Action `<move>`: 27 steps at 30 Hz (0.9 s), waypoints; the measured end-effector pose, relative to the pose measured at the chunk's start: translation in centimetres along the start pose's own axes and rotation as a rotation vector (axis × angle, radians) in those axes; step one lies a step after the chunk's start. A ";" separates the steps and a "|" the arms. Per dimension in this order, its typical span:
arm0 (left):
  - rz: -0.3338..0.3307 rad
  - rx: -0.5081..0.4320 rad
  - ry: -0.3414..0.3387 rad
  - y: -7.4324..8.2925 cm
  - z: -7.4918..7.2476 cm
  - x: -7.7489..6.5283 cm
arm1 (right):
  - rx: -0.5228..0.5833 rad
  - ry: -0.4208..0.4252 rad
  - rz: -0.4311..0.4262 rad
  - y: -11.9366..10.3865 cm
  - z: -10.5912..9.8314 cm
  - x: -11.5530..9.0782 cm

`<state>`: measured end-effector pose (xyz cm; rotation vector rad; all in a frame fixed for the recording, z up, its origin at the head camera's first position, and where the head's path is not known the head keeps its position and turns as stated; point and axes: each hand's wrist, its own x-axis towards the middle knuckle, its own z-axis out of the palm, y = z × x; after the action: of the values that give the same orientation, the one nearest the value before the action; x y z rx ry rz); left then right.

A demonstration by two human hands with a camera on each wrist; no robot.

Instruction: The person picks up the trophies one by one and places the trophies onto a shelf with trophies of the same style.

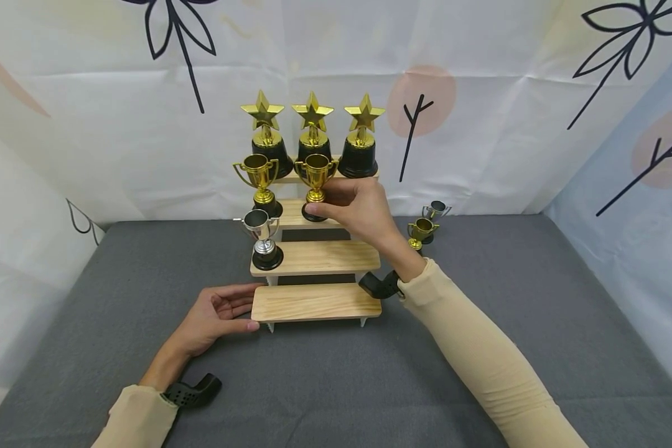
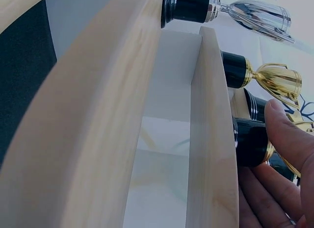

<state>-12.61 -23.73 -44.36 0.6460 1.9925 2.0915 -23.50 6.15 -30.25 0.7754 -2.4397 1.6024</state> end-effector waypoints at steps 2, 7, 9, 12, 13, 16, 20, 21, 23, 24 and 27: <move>-0.002 0.002 0.001 0.0 0.0 0.0 | 0.013 -0.001 0.009 0.0 -0.2 -0.1; -0.003 0.008 0.002 0.0 0.0 0.0 | 0.033 0.000 0.028 -0.1 -0.6 -0.6; -0.003 0.007 0.000 0.0 0.0 0.0 | 0.043 0.002 0.035 -0.1 -0.8 -0.9; -0.005 0.004 -0.002 -0.1 0.0 0.0 | 0.062 0.006 0.051 0.0 -1.1 -1.3; -0.007 0.003 -0.003 -0.1 0.0 0.0 | 0.068 0.007 0.055 0.0 -1.2 -1.4; -0.010 0.000 -0.003 -0.2 0.1 0.0 | 0.081 0.010 0.065 0.0 -1.5 -1.9; -0.006 -0.008 -0.006 -0.3 0.0 0.1 | 0.095 0.020 0.072 0.1 -2.0 -2.5; -0.004 -0.010 -0.007 -0.3 0.1 0.1 | 0.099 0.024 0.075 0.0 -2.1 -2.7; -0.002 -0.013 -0.008 -0.2 0.1 0.1 | 0.114 0.035 0.077 0.0 -2.3 -3.0; 0.000 -0.011 -0.007 -0.2 0.1 0.1 | 0.121 0.042 0.075 0.0 -2.4 -3.2; 0.001 -0.008 -0.005 -0.1 0.1 0.0 | 0.131 0.063 0.063 0.0 -2.8 -3.7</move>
<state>-12.62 -23.60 -44.44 0.6503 1.9803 2.0952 -20.83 9.89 -30.43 0.6619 -2.3572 1.7967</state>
